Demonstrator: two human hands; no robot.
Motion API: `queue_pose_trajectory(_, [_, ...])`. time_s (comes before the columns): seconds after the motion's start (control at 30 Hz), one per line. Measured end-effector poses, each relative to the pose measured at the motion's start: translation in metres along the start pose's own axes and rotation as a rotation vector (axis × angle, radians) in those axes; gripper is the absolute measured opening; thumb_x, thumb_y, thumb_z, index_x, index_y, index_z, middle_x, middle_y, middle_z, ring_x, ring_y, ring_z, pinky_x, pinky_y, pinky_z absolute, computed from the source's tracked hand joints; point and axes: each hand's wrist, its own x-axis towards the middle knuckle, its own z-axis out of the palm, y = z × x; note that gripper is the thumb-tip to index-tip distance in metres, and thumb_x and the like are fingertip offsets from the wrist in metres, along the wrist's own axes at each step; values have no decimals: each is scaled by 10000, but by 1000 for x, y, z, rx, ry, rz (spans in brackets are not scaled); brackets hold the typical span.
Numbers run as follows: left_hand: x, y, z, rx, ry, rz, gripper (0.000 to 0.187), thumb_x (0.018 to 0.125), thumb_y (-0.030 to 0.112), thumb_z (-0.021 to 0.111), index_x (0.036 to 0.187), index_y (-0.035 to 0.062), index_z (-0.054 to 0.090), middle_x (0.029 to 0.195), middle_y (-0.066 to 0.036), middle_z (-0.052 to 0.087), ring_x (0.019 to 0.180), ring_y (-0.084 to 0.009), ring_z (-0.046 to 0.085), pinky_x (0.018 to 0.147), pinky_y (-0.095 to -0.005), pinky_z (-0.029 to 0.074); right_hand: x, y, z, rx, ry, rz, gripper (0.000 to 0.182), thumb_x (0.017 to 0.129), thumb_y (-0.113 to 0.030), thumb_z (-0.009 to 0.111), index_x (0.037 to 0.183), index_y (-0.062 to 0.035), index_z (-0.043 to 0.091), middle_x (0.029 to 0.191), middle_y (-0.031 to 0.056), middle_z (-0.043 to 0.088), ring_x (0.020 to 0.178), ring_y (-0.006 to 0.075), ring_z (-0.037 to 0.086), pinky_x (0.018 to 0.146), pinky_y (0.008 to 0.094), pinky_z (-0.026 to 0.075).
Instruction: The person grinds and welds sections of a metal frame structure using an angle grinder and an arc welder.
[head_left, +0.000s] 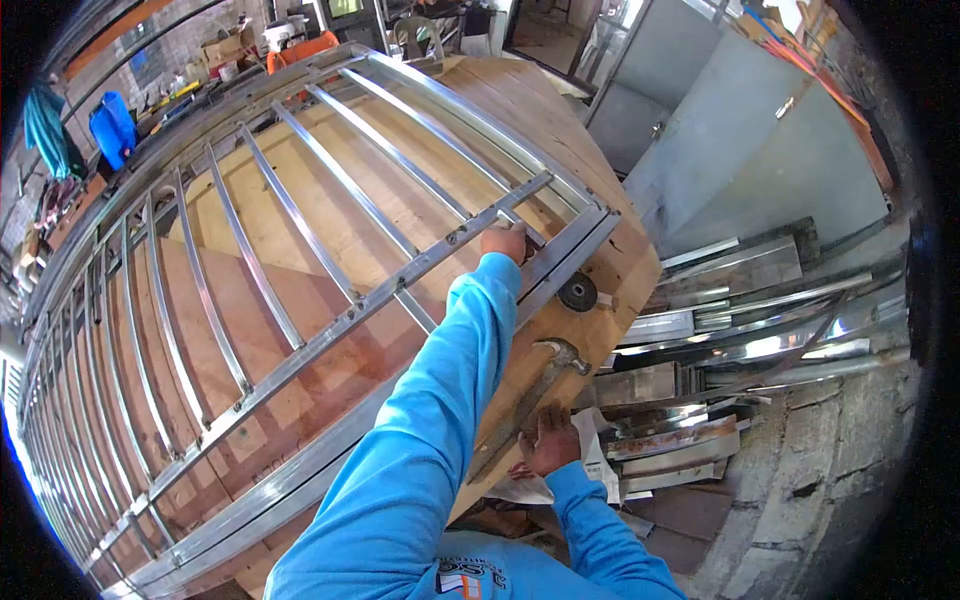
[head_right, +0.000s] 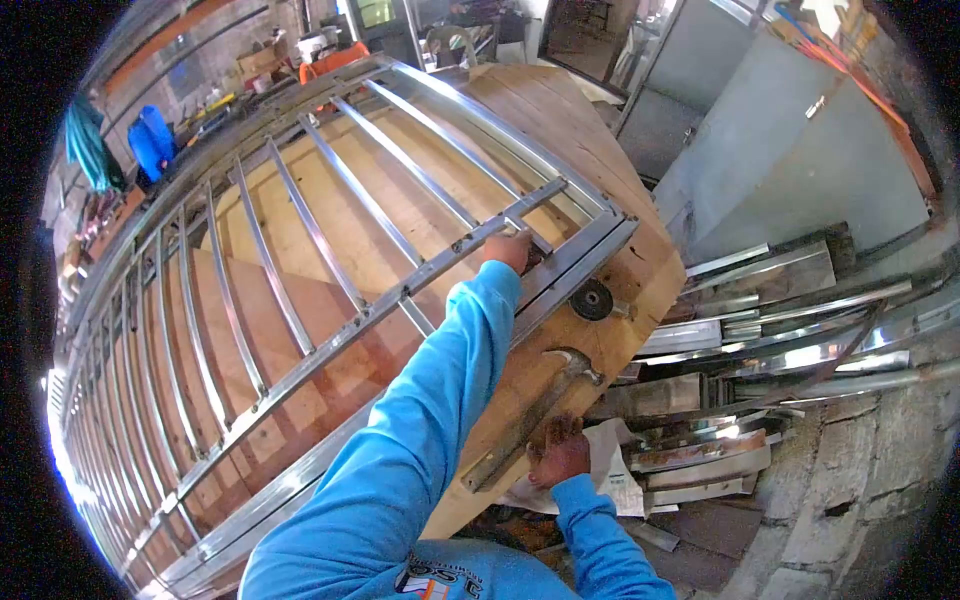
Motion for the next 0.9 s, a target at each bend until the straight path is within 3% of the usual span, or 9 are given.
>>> queue_pose_trajectory(0.1, [18, -13, 5, 149, 30, 27, 531, 845, 413, 685, 993, -97, 688, 1009, -280, 693, 1005, -366, 678, 895, -391, 513, -3, 0, -2, 32, -79, 40, 780, 851, -477, 594, 1383, 72, 438, 1455, 325, 378, 1337, 500, 374, 1102, 501, 357])
queue_pose_trajectory(0.2, [21, -16, 9, 172, 66, 62, 545, 850, 441, 671, 1021, -76, 685, 1094, -281, 672, 1025, -366, 668, 896, -388, 511, 1, 2, -4, 52, -112, 61, 803, 854, -510, 580, 1407, 52, 423, 1496, 317, 328, 1369, 500, 334, 1112, 503, 347])
queue_pose_trajectory(0.3, [35, -33, 12, 175, 89, 186, 471, 885, 378, 616, 909, -84, 703, 926, -269, 701, 883, -376, 697, 821, -421, 521, 0, 2, -5, 21, -65, 27, 788, 839, -455, 626, 1368, 98, 439, 1429, 348, 394, 1324, 511, 387, 1095, 501, 368])
queue_pose_trajectory(0.43, [81, -71, 25, 110, -91, 364, 463, 886, 373, 609, 894, -80, 705, 898, -236, 713, 831, -351, 702, 789, -405, 527, -1, -7, -22, 30, -120, 45, 792, 836, -432, 650, 1361, 119, 431, 1411, 369, 405, 1305, 518, 409, 1098, 492, 370])
queue_pose_trajectory(0.57, [79, -69, 27, 21, -125, 357, 476, 877, 397, 635, 851, -73, 707, 829, -193, 719, 772, -306, 700, 752, -398, 528, 0, -7, -24, 35, -126, 18, 804, 851, -454, 628, 1376, 117, 416, 1435, 374, 371, 1323, 521, 386, 1113, 482, 355])
queue_pose_trajectory(0.63, [54, -45, 16, 7, -96, 290, 477, 863, 411, 666, 838, -64, 711, 798, -171, 718, 744, -284, 697, 720, -392, 531, 0, -13, -36, 21, -136, -14, 805, 857, -459, 619, 1379, 118, 412, 1441, 376, 359, 1327, 524, 379, 1118, 478, 350])
queue_pose_trajectory(0.73, [22, -17, 7, -31, -35, 78, 472, 838, 424, 711, 840, -48, 721, 766, -147, 714, 693, -254, 692, 660, -379, 535, -1, 1, -11, 32, -66, 8, 832, 796, -507, 658, 1379, 51, 458, 1462, 305, 393, 1342, 506, 369, 1108, 516, 356])
queue_pose_trajectory(0.8, [19, -16, 7, -162, -51, -31, 472, 821, 431, 736, 855, -39, 729, 752, -135, 710, 658, -236, 686, 625, -371, 537, -3, 2, -6, 45, -60, 34, 829, 801, -494, 657, 1375, 67, 451, 1455, 320, 390, 1337, 509, 371, 1106, 512, 361])
queue_pose_trajectory(0.9, [24, -22, 14, -242, -25, -4, 459, 828, 424, 725, 884, -31, 735, 755, -137, 715, 627, -222, 684, 599, -372, 535, -1, 0, -10, 25, -91, 25, 828, 819, -483, 644, 1372, 95, 434, 1450, 338, 382, 1336, 514, 369, 1109, 507, 358])
